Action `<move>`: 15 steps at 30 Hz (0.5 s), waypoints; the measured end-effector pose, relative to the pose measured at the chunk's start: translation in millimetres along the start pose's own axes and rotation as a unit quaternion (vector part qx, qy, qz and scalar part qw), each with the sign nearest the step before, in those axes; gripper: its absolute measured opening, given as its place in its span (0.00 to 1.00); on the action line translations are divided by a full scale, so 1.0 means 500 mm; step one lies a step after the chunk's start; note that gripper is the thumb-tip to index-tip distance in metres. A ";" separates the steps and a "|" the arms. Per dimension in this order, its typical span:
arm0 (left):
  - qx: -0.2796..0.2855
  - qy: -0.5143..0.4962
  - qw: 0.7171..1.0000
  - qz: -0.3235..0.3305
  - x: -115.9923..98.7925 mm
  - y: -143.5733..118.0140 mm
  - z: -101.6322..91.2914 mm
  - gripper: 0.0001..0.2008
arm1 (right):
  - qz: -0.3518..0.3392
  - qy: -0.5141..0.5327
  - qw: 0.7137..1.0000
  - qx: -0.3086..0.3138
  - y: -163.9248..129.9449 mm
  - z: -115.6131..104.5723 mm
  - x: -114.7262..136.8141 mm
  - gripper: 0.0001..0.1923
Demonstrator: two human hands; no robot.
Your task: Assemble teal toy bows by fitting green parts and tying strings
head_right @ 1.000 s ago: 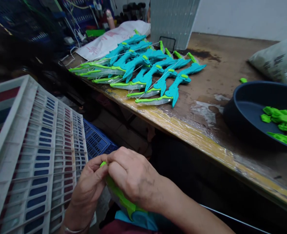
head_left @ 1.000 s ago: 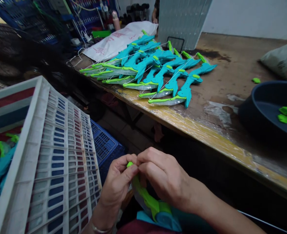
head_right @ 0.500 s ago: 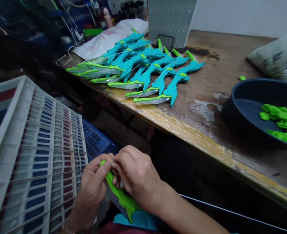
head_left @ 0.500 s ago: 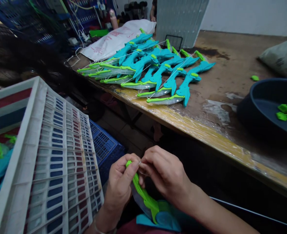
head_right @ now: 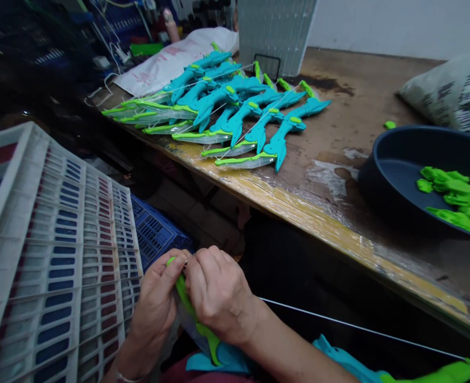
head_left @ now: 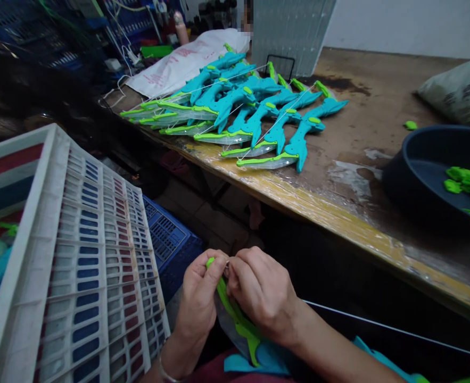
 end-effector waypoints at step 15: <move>0.014 0.033 0.999 0.005 0.005 -0.002 -0.003 0.12 | 0.151 0.196 0.969 -0.028 0.005 -0.018 0.011 0.07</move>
Point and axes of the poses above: each hand's wrist, its own y-axis towards the middle knuckle, its own z-axis out of the palm, x = y × z, the point moved 1 cm from there along y, towards the middle knuckle, and after that the axes turned 15 degrees about y, right-handed, at the moved point
